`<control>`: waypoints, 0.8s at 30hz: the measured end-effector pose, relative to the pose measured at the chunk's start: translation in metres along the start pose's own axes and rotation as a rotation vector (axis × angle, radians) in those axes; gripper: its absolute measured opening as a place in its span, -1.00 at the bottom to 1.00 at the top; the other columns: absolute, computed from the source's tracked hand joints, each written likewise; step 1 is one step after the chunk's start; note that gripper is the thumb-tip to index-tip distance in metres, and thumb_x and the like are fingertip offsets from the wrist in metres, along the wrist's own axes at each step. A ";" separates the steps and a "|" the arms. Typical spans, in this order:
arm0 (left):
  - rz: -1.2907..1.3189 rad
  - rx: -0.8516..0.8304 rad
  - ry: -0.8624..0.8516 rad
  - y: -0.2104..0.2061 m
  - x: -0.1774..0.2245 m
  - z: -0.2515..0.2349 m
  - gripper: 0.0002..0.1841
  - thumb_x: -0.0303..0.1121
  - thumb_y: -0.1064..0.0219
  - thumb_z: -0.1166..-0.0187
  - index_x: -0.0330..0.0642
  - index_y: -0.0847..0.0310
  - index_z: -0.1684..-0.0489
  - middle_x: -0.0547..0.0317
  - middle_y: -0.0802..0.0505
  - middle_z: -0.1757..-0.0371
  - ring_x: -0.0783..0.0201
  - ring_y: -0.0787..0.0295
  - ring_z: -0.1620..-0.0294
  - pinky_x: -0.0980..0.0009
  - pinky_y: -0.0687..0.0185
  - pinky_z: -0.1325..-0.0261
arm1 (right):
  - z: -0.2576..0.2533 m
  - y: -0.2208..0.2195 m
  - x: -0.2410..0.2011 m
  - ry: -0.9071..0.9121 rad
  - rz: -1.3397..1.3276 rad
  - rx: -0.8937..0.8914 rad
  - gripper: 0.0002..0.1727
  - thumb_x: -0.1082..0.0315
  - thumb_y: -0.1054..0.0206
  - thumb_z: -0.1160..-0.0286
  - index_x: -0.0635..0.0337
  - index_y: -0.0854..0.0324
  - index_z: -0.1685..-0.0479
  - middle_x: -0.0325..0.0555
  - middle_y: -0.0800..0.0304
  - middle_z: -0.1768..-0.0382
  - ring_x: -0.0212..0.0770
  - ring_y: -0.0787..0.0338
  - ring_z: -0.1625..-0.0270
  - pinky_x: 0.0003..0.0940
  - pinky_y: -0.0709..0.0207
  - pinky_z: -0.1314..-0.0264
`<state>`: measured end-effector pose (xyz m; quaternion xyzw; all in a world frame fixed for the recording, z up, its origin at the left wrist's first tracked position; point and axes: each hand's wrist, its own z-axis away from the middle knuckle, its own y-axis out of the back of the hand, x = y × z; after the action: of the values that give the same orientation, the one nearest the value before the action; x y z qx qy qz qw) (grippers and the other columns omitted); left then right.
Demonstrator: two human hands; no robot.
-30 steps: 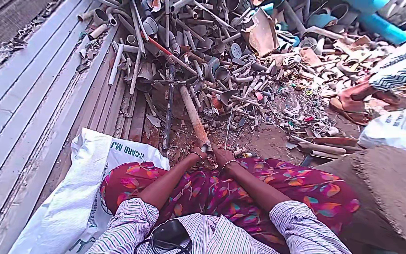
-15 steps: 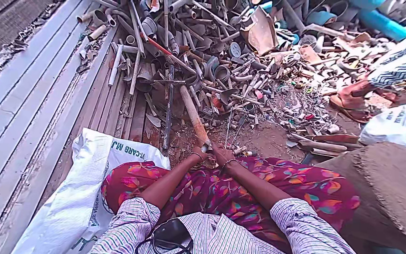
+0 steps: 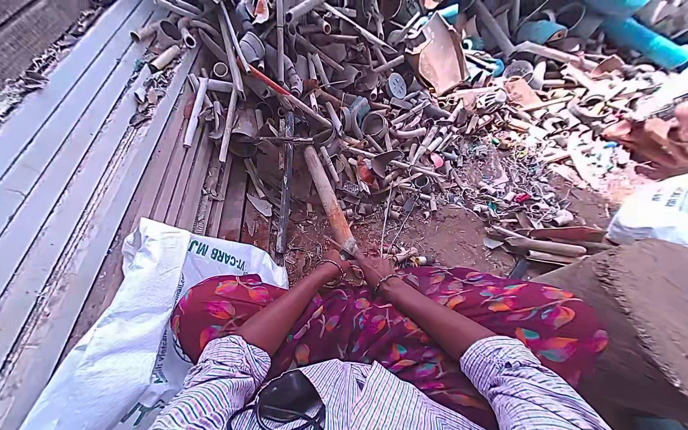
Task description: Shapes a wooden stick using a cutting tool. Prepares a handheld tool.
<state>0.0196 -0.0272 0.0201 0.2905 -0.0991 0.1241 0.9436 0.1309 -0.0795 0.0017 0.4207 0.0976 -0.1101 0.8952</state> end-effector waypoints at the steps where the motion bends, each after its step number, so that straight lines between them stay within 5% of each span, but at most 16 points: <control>1: 0.004 0.000 0.001 0.000 0.000 0.000 -0.55 -0.31 -0.23 -0.73 -0.56 -0.45 -0.40 -0.39 -0.63 -0.43 -0.11 -0.61 -0.46 -0.02 -0.46 -0.48 | 0.003 -0.001 -0.002 0.016 0.005 -0.001 -0.37 0.53 0.04 -0.79 0.20 0.00 -0.86 0.49 -0.65 -0.32 0.47 -0.68 -0.37 0.34 -0.47 -0.38; 24: 0.010 -0.005 0.000 -0.003 -0.001 -0.004 -0.55 -0.32 -0.21 -0.74 -0.59 -0.45 -0.38 -0.42 -0.62 -0.42 -0.14 -0.60 -0.46 -0.04 -0.45 -0.49 | -0.002 -0.007 0.007 0.031 -0.011 0.043 -0.38 0.54 0.03 -0.76 0.21 -0.05 -0.83 0.47 -0.70 -0.27 0.46 -0.71 -0.35 0.34 -0.46 -0.39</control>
<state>0.0204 -0.0271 0.0148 0.2877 -0.1007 0.1289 0.9436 0.1355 -0.0827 -0.0066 0.4409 0.1115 -0.1102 0.8838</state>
